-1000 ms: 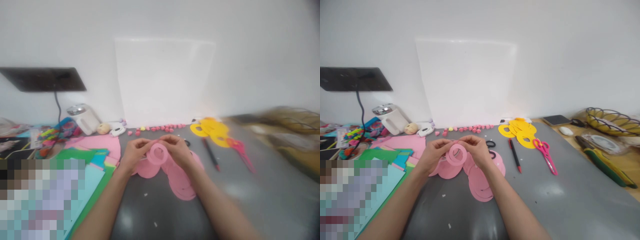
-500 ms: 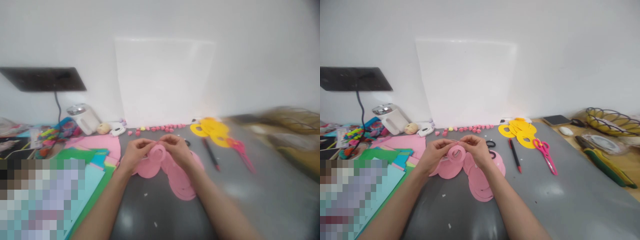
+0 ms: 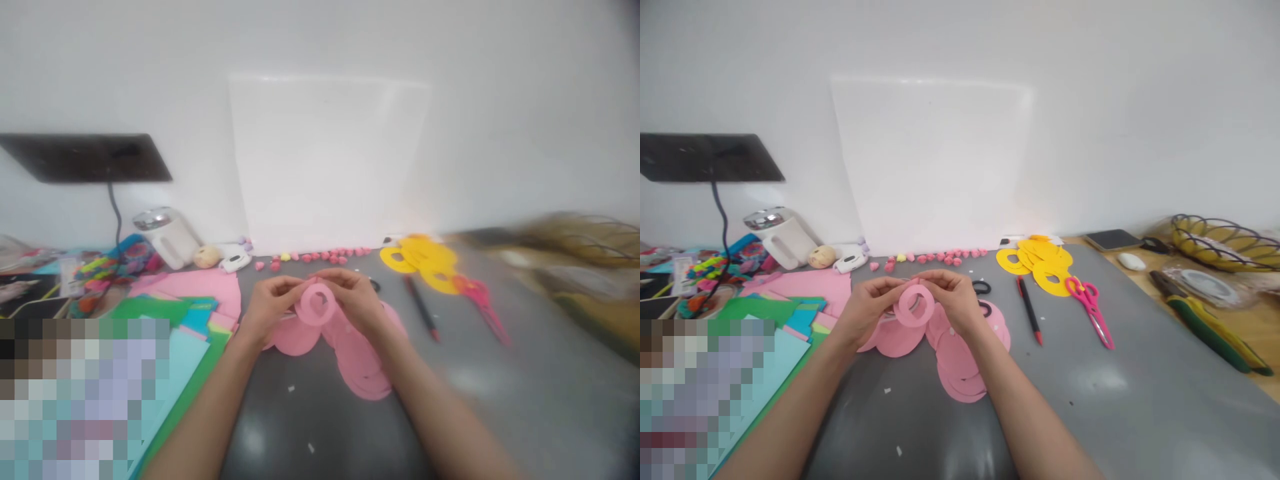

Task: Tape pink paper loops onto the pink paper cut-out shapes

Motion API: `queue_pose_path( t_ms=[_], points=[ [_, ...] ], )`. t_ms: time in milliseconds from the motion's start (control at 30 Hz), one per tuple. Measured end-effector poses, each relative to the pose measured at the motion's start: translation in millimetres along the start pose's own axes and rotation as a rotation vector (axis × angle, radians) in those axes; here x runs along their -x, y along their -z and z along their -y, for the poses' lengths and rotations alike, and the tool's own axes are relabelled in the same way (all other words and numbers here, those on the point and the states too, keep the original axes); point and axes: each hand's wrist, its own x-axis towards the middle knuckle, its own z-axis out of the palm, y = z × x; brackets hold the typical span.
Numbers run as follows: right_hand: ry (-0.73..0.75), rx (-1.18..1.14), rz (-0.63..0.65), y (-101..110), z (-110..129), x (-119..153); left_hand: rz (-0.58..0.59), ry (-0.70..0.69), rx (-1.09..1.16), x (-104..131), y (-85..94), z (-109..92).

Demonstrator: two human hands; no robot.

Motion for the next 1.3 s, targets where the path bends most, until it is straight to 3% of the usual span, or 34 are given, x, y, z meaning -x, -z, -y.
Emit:
queue_pose_path(
  t_ms=[500,733,1300],
  points=[
    [-0.024,0.048,-0.132,-2.9,3.1,0.6,0.013,0.005,-0.001,-1.0,0.2,0.9],
    [-0.002,-0.001,-0.002,0.2,-2.5,-1.3,0.004,0.008,0.011,-0.9,1.7,1.7],
    [-0.05,0.056,-0.125,-4.9,6.5,1.0,-0.002,0.022,0.005,-0.1,-1.4,-1.0]
  ],
)
